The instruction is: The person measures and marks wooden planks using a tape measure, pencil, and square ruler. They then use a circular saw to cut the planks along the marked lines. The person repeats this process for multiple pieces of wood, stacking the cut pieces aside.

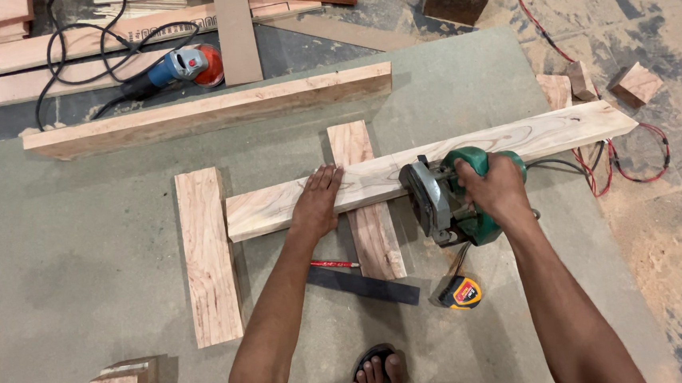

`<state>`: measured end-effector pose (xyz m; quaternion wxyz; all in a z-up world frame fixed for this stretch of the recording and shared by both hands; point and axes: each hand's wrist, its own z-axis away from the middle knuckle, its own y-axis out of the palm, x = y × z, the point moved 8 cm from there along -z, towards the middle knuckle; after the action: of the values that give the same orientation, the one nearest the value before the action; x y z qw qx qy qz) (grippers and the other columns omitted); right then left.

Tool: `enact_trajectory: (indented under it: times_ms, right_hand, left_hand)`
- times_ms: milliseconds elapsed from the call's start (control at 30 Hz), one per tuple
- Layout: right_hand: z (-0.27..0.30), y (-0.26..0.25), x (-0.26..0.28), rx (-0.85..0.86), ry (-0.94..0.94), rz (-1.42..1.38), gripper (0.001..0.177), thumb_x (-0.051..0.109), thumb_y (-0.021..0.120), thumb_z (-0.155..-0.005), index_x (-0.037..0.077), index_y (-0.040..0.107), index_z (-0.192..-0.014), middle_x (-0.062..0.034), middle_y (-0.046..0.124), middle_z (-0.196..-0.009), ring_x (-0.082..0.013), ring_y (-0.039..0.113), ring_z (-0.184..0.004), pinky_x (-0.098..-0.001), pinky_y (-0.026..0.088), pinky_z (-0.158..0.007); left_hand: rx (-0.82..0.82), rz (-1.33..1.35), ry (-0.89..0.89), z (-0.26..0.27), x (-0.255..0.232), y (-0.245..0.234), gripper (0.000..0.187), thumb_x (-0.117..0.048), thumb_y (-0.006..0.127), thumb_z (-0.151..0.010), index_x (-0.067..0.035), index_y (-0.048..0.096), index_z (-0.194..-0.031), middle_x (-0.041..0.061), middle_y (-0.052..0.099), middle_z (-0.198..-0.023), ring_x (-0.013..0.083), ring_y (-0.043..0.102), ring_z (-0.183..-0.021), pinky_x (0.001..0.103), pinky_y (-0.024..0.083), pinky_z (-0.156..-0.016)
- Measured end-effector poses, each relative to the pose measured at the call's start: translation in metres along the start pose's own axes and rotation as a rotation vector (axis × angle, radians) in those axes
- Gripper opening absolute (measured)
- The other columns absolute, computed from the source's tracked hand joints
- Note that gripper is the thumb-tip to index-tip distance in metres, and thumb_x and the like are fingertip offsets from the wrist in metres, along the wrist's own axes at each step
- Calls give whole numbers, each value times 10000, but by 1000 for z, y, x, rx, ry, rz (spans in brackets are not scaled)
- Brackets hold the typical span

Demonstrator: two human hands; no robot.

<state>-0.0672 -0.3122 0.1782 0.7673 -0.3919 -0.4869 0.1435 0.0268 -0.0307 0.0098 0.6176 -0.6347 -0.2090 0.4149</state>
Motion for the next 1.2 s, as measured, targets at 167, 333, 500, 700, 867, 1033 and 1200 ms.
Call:
enact_trajectory:
  times_ms: [167, 333, 500, 700, 867, 1033, 1200]
  right_hand:
    - [2, 0, 0, -18, -27, -41, 363, 330, 670, -955, 4, 737, -812, -91, 683, -584, -187, 654, -494, -356, 534, -540]
    - [2, 0, 2, -15, -13, -32, 374, 336, 669, -963, -4, 731, -822, -96, 676, -582, -192, 648, -487, -359, 529, -531]
    - [2, 0, 1, -26, 4, 0, 402, 350, 674, -967, -22, 706, -818, -106, 674, -582, -197, 658, -488, -360, 534, -532]
    - [3, -1, 3, -23, 31, 8, 371, 345, 667, -961, 2, 707, -827, -107, 677, -593, -198, 662, -495, -376, 548, -525]
    - [3, -3, 6, -43, 12, 24, 388, 347, 681, -954, -16, 712, -818, -114, 683, -593, -204, 666, -503, -368, 548, -554]
    - [1, -4, 6, -60, -6, 10, 386, 350, 691, -945, -18, 707, -828, -107, 683, -600, -203, 670, -509, -369, 551, -554]
    - [2, -2, 4, -60, 6, -59, 366, 337, 696, -935, -17, 690, -842, -95, 682, -620, -205, 664, -504, -386, 549, -524]
  left_hand:
    - [7, 9, -7, 3, -1, -2, 1077, -62, 837, -699, -101, 225, -1584, 123, 260, -1648, 285, 221, -1542, 388, 178, -1280]
    - [18, 22, -18, 2, -1, -4, 1070, -55, 833, -702, -106, 225, -1580, 119, 257, -1648, 281, 220, -1539, 379, 175, -1277]
    - [14, 22, -18, 2, -1, -4, 1046, -45, 820, -719, -101, 233, -1584, 122, 269, -1644, 284, 226, -1540, 375, 172, -1284]
    - [76, -7, -44, -2, -1, 1, 1078, -63, 830, -735, -130, 179, -1591, 95, 218, -1656, 262, 188, -1538, 363, 142, -1277]
    - [81, -17, -38, 0, -1, 0, 1083, -89, 839, -744, -119, 176, -1600, 102, 225, -1660, 264, 192, -1548, 363, 147, -1289]
    - [56, -8, -28, 1, -2, -4, 1092, -86, 853, -717, -118, 200, -1592, 100, 245, -1655, 265, 208, -1545, 365, 155, -1286]
    - [41, 1, -24, 1, -2, -6, 1101, -93, 867, -697, -121, 217, -1585, 98, 255, -1650, 264, 221, -1539, 366, 161, -1285]
